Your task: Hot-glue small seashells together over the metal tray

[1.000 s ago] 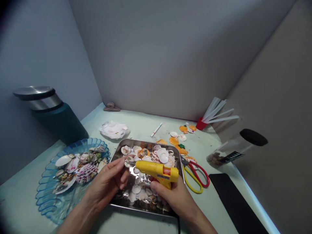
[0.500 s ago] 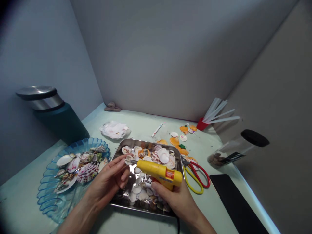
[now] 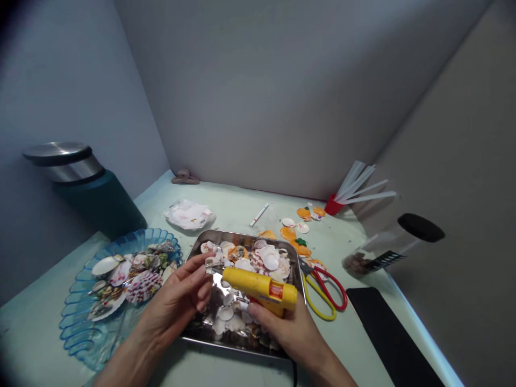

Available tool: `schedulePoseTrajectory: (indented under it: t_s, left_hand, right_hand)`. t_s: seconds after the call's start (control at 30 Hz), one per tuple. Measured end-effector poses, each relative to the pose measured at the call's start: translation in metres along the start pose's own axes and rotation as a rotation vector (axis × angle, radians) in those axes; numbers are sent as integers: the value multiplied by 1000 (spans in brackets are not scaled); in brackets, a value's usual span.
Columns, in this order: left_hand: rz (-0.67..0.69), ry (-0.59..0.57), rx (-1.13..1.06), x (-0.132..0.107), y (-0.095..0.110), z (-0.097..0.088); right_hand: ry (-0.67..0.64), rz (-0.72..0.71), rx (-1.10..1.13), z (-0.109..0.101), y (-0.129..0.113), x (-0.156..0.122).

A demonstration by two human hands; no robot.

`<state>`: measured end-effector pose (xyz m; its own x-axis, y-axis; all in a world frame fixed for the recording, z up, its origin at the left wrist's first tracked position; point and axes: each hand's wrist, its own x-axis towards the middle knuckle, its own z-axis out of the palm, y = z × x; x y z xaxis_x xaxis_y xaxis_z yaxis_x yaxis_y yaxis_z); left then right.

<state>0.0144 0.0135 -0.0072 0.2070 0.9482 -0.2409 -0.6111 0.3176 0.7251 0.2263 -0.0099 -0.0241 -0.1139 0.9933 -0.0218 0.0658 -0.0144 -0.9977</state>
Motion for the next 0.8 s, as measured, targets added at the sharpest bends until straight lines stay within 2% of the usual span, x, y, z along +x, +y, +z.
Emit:
schedulePoseTrajectory:
  t_s: [0.3,0.4,0.5,0.8]
  left_hand:
    - [7,8,-9,1,0,1]
    - [10,12,-7,0,0,2]
    - [14,20,-14,0,1,2]
    - [12,25,-5,0,0,0]
  right_hand:
    - [-40,18,15,3,-12,0]
    - [10,41,53,6,-14,-2]
    - [73,53,69,8,-13,-3]
    - [53,51,32,2,-5,-1]
